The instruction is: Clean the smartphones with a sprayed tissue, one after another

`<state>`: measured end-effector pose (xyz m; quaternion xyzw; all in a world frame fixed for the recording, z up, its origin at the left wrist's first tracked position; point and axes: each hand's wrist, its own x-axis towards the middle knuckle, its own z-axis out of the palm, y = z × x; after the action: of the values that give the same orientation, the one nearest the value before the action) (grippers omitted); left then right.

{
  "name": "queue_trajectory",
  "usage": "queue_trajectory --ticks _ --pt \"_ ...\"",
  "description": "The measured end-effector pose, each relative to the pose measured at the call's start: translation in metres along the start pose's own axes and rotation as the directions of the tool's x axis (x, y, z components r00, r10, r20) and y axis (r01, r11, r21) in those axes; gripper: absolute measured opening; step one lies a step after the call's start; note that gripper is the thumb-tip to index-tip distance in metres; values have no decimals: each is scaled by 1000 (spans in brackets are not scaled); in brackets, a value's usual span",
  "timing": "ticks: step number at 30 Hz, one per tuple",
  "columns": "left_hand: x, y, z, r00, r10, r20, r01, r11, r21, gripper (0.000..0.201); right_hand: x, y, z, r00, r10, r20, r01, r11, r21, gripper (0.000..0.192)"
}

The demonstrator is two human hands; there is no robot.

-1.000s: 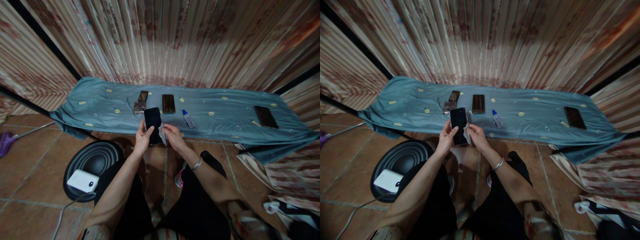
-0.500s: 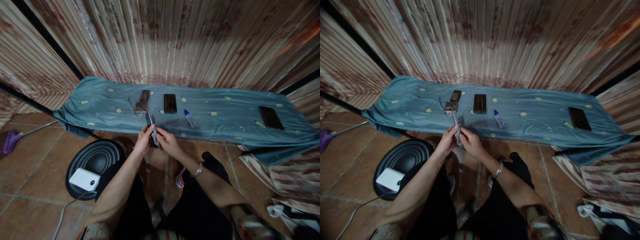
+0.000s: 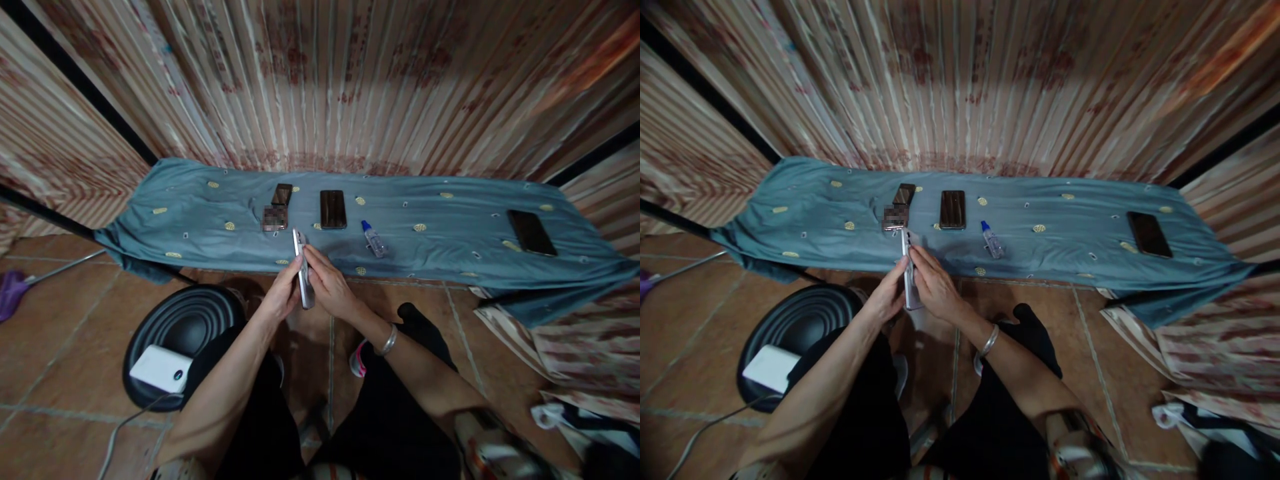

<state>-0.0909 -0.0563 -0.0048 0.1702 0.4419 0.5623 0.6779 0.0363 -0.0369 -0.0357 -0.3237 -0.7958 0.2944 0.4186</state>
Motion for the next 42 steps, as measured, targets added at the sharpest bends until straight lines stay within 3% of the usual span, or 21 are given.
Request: queue_trajectory --ticks 8,17,22,32,42 --pt "-7 -9 5 995 -63 78 56 995 87 38 7 6 -15 999 0 -34 0 1000 -20 57" --pt "-4 -7 3 999 34 34 -38 989 140 41 5 -6 -17 998 -46 33 48 996 -79 56" --pt "-5 -13 3 990 46 137 -70 982 176 45 11 1 -25 999 -43 -6 41 988 -151 54" --pt "-8 -15 3 990 50 129 -76 974 214 49 17 4 -36 994 -29 -101 17 993 -116 48" --pt "-10 -11 0 982 42 182 -103 934 342 63 15 28 -33 982 126 -143 -129 992 -13 49"
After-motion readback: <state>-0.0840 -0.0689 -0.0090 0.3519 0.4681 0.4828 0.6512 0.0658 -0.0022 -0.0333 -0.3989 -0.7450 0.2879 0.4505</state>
